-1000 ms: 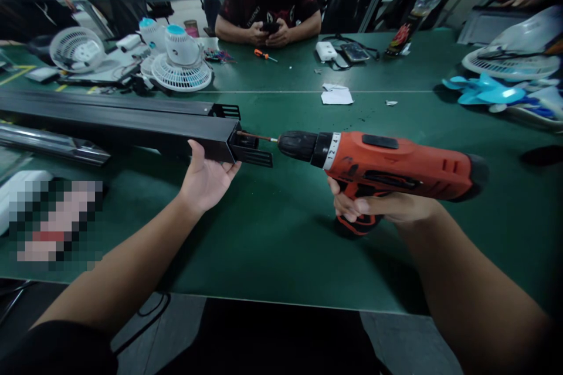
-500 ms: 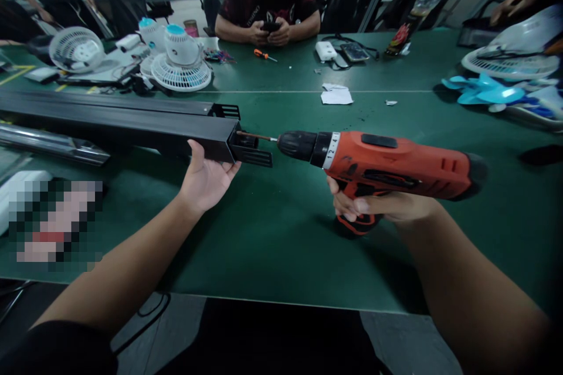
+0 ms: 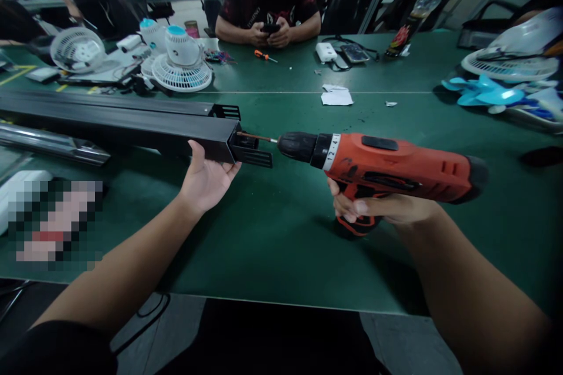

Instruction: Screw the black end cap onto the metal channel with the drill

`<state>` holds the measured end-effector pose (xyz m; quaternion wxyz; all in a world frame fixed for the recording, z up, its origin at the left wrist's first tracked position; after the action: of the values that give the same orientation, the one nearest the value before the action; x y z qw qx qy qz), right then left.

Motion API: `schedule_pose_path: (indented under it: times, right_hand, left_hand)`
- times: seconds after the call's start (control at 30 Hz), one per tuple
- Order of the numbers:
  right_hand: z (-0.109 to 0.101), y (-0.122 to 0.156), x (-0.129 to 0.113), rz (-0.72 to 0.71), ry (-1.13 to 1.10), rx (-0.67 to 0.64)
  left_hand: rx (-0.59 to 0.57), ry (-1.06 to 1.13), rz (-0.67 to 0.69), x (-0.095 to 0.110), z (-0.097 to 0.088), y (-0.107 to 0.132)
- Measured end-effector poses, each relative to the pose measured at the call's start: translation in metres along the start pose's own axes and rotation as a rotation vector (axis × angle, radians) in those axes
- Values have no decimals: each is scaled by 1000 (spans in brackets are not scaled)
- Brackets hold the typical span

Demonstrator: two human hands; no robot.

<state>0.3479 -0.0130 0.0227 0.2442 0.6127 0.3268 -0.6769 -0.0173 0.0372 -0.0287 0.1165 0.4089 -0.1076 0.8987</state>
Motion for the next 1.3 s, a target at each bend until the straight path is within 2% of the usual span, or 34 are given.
schedule_pose_path:
  times: [0.27,0.53,0.8,0.97,1.13,1.3]
  right_hand:
    - [1,0,1,-7,-16,-2]
    - [-1,1,2,26,-14,-10]
    - [0,0,0,15,-5,-21]
    - [-1,0,0,25,-2,-16]
    - [-2,2,3,32,-2,-17]
    - [-3,2,4,24,-8,-18]
  left_hand:
    - [46,-18,1,-1,4,1]
    - [-20,37,-14,0,-5,0]
    - [56,-10,-4,0,4,1]
    - [6,-1,-5,-2,1,0]
    - [16,11,-3,-3,-2,0]
    - [29,0,2,-2,3,2]
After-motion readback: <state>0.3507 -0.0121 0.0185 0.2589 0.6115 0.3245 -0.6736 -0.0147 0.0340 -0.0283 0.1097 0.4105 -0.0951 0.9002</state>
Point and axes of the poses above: each hand's wrist, its own y-axis away from the middle knuckle, its own z-axis out of the palm, x = y × z, the point moved 3 cm from there along -y, towards the middle knuckle, and after that the axes turned 8 degrees about -x, right-handed, at the moved point
